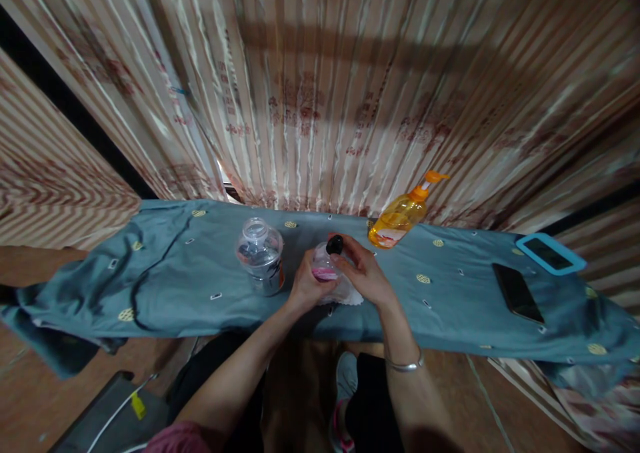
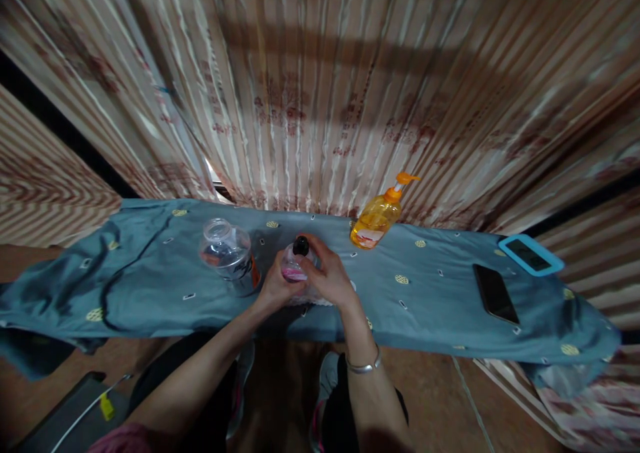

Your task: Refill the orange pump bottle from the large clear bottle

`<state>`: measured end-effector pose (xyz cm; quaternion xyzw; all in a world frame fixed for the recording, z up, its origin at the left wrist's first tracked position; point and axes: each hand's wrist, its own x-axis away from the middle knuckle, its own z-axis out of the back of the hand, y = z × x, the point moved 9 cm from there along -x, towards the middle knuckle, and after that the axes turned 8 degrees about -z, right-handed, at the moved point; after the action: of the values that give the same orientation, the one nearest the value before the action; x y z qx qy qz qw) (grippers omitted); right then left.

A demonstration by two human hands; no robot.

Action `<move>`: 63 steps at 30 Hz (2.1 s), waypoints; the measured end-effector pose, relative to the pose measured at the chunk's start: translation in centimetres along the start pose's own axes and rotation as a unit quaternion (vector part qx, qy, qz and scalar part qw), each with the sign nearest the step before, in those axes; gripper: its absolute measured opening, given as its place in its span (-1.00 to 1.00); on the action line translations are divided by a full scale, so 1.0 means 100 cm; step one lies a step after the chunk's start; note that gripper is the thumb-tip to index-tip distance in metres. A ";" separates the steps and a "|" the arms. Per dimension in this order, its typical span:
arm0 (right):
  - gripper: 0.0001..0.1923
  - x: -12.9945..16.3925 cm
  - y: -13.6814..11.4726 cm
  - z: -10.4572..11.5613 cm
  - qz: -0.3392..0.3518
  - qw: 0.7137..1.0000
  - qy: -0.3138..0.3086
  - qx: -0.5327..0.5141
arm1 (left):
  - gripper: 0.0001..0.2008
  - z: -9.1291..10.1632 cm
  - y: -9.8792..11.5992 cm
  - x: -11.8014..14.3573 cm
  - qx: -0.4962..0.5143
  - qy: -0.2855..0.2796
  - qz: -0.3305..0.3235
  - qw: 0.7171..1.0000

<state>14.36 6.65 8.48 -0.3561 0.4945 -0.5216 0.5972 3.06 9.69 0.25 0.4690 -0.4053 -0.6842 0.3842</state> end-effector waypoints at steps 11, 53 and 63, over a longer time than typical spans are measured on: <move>-0.72 0.002 -0.002 0.012 -0.014 0.993 0.080 0.086 | -0.37 -0.002 -0.006 0.000 -0.001 0.006 0.007 1.000; -0.64 0.002 -0.018 0.007 0.007 0.994 0.035 0.105 | -0.34 -0.003 -0.002 0.000 -0.005 -0.006 -0.007 1.000; -0.69 0.003 -0.017 0.014 -0.006 0.986 0.106 0.125 | -0.35 -0.004 -0.003 0.001 -0.014 -0.003 0.001 1.000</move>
<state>15.17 5.87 10.41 -0.2244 0.4837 -0.6180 0.5778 3.34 9.67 -0.09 0.4612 -0.3972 -0.6911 0.3899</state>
